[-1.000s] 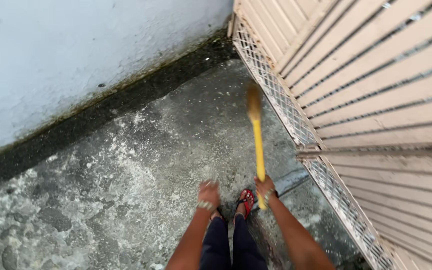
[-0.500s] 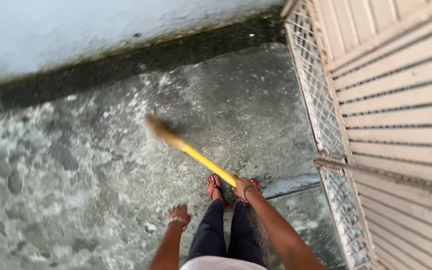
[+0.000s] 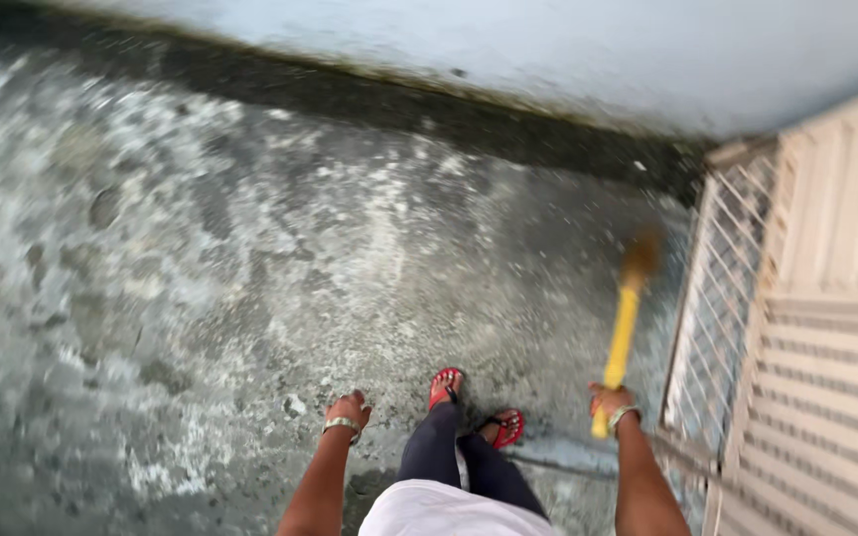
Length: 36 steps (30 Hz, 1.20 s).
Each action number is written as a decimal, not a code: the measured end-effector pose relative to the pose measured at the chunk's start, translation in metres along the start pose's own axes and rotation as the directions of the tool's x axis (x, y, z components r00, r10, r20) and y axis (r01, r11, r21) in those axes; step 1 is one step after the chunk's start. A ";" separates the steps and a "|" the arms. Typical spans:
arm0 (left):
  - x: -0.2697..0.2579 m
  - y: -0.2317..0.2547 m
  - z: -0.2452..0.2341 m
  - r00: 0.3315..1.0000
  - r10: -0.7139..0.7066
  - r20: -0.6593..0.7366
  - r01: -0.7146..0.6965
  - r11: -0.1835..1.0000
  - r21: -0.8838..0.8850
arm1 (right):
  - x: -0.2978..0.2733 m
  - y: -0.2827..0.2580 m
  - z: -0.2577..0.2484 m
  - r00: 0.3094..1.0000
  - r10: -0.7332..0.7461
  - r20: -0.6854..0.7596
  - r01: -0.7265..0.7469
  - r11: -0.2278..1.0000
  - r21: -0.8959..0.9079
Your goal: The person sweeps debris on an outdoor floor using a broom, moves footwear out of the way, and opens a metal gate.
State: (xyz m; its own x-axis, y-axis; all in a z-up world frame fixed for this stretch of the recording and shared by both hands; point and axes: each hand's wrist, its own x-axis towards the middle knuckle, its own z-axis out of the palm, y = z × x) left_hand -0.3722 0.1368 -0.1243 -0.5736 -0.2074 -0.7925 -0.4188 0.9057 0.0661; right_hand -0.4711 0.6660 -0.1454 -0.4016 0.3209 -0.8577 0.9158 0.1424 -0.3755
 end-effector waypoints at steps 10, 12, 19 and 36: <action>-0.058 -0.039 0.047 0.898 -0.400 0.183 0.439 0.790 -0.427 | 0.016 -0.216 0.222 0.902 -0.189 0.389 0.327 0.888 -0.325; -0.061 -0.031 0.049 0.857 -0.457 0.240 0.514 0.716 -0.473 | -0.001 -0.249 0.287 0.826 -0.264 0.498 0.510 0.726 -0.460; -0.040 0.044 0.025 0.724 -0.640 0.257 0.541 0.297 -0.787 | -0.057 -0.314 0.405 0.520 -0.301 0.800 0.810 -0.124 -0.573; 0.019 0.268 -0.027 0.554 -0.712 0.430 0.268 -0.337 -0.903 | -0.138 -0.323 0.502 0.504 0.174 0.846 0.791 0.300 -0.533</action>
State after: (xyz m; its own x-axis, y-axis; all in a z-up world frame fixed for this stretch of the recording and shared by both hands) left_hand -0.5144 0.3653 -0.1049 0.2835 -0.6009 -0.7473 -0.6485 -0.6943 0.3123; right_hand -0.7101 0.1056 -0.0820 -0.0420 -0.6056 -0.7947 -0.0439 0.7957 -0.6041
